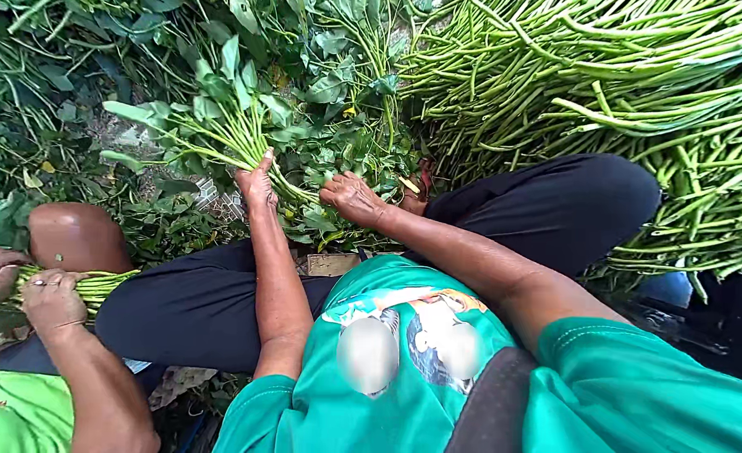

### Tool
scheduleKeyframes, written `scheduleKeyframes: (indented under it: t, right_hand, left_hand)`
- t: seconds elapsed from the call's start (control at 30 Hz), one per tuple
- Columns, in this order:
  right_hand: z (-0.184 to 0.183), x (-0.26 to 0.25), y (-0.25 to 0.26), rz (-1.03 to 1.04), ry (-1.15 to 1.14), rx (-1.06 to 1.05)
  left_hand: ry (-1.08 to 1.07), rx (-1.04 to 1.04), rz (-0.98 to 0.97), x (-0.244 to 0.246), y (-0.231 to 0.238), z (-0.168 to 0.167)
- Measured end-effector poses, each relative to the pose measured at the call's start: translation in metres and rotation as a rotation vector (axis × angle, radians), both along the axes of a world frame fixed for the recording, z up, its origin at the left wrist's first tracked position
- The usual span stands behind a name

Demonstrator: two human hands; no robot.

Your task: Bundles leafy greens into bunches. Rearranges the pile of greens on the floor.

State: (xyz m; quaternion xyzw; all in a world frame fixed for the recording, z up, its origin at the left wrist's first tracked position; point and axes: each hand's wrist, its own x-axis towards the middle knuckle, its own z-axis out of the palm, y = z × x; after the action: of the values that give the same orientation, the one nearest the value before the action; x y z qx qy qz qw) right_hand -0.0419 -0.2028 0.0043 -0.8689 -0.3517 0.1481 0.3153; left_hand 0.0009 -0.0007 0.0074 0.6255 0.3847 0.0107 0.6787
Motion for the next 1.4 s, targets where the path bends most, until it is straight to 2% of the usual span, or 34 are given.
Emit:
scheduleKeyframes:
  t: [0.13,0.2,0.27,0.33,0.4,0.5,0.67,0.73,0.83,0.9,1.03,1.13,1.2,1.33,1.4]
  right_hand:
    - [0.010,0.003,-0.025,0.012,0.521,-0.475]
    - [0.022,0.018,-0.032,-0.008,0.616,-0.616]
    - [0.037,0.028,-0.032,-0.062,0.538,-0.546]
    - [0.044,0.030,-0.022,-0.105,0.360,-0.357]
    - [0.038,0.026,-0.004,-0.125,0.194,-0.194]
    - [0.020,0.017,0.022,-0.157,0.153,-0.120]
    - [0.010,0.021,0.038,-0.237,0.253,-0.126]
    - [0.008,0.019,0.037,-0.221,0.216,-0.109]
    - [0.005,0.015,0.035,-0.218,0.122,-0.064]
    - [0.004,0.012,0.030,-0.208,0.139,-0.061]
    - [0.014,0.005,0.009,-0.151,0.471,-0.095]
    - [0.018,0.005,-0.003,-0.215,0.607,-0.004]
    - [0.021,0.012,-0.003,-0.228,0.577,0.019]
    - [0.022,0.029,0.012,-0.217,0.427,-0.205]
    - [0.020,0.033,0.019,-0.265,0.410,-0.202]
  left_hand:
    - [-0.026,0.019,-0.049,-0.003,0.012,0.008]
    - [-0.023,0.065,-0.111,-0.003,0.013,0.006]
    - [-0.007,0.111,-0.155,-0.004,0.012,0.003]
    - [0.011,0.141,-0.189,-0.003,0.008,0.004]
    - [0.025,0.135,-0.196,-0.002,0.002,0.006]
    - [0.001,0.067,-0.129,0.000,-0.007,0.004]
    - [-0.034,-0.124,-0.005,0.000,-0.009,0.005]
    - [-0.028,-0.171,0.021,0.000,-0.009,0.003]
    - [0.000,-0.190,0.033,0.000,-0.010,0.002]
    - [0.006,-0.169,0.059,0.001,-0.009,0.000]
    - [0.021,-0.079,0.105,0.001,-0.005,-0.003]
    - [0.020,-0.067,0.075,0.003,-0.004,0.000]
    - [0.000,-0.092,0.055,0.004,-0.006,0.003]
    - [-0.082,-0.183,-0.001,0.004,-0.019,0.005]
    - [-0.108,-0.208,0.002,0.005,-0.021,0.009]
